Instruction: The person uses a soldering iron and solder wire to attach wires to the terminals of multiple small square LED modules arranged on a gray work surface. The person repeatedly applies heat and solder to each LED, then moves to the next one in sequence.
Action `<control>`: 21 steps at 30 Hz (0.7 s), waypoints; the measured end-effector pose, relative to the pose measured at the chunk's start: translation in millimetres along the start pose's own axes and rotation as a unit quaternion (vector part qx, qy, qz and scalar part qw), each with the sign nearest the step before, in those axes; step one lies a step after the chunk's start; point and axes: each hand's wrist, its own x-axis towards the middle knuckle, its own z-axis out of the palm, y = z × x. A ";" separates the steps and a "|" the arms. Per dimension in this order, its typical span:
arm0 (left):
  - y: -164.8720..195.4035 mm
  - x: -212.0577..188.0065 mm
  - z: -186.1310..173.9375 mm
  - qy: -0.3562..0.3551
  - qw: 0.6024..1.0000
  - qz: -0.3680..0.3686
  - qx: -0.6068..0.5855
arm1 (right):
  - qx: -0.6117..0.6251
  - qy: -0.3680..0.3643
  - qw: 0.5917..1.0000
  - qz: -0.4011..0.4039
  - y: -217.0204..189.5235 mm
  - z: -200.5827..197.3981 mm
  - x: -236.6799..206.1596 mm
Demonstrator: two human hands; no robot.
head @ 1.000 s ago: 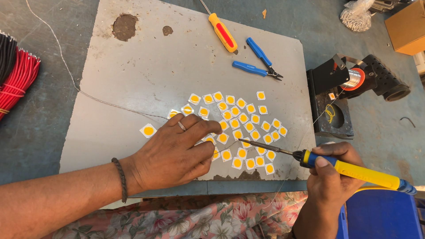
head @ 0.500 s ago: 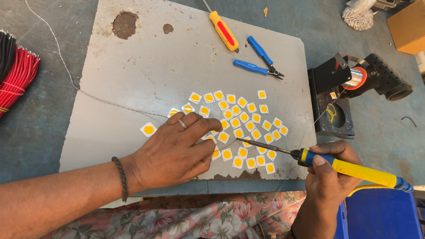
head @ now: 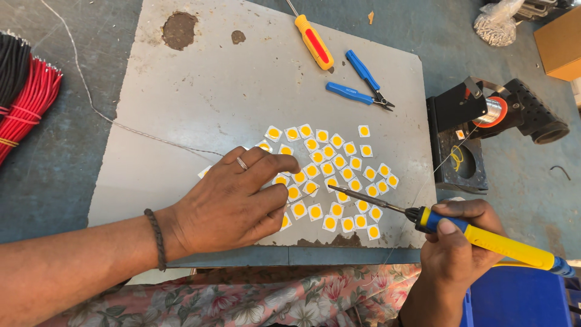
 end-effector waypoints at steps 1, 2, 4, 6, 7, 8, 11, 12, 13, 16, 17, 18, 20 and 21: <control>-0.1 -0.3 0.0 0.001 1.000 0.001 0.000 | 0.001 -0.003 1.000 0.003 -0.2 1.1 0.4; -0.4 -0.1 0.5 -0.004 1.000 0.001 0.003 | 0.003 -0.005 1.000 0.006 -0.3 2.1 0.7; -1.2 0.4 1.0 -0.015 1.000 0.002 0.008 | 0.001 -0.008 1.000 0.015 -0.2 4.7 0.9; -1.7 0.4 1.2 -0.026 1.000 -0.001 0.008 | -0.002 -0.011 1.000 0.018 0.1 7.2 1.1; -1.8 0.4 1.4 -0.031 0.999 -0.003 0.009 | -0.004 -0.013 1.000 0.018 0.1 8.2 1.3; -2.1 0.5 1.7 -0.031 0.999 -0.003 0.009 | -0.007 -0.015 1.000 0.018 0.1 9.1 1.6; -2.5 0.2 2.7 -0.027 1.000 -0.001 0.013 | -0.018 -0.020 0.999 0.020 -0.1 11.1 2.2; -2.6 0.0 3.1 -0.025 1.000 0.001 0.017 | -0.021 -0.021 0.999 0.021 -0.1 11.6 2.5; -2.7 -0.1 3.3 -0.023 1.000 0.003 0.021 | -0.022 -0.022 0.999 0.021 -0.1 12.0 2.6; -3.7 0.3 4.0 -0.031 0.999 0.006 0.020 | -0.023 -0.027 0.999 0.022 -0.1 12.5 3.0; -3.9 0.5 4.1 -0.033 0.999 0.006 0.020 | -0.023 -0.028 0.999 0.022 0.0 12.5 3.1; -3.9 0.7 4.3 -0.035 0.999 0.005 0.021 | -0.022 -0.030 0.999 0.022 0.1 12.1 3.3; -4.0 1.1 4.5 -0.037 0.999 0.004 0.022 | -0.020 -0.036 0.999 0.018 0.2 11.1 3.6; -4.0 1.3 4.6 -0.037 0.999 0.004 0.022 | -0.019 -0.041 0.999 0.013 0.1 10.2 3.4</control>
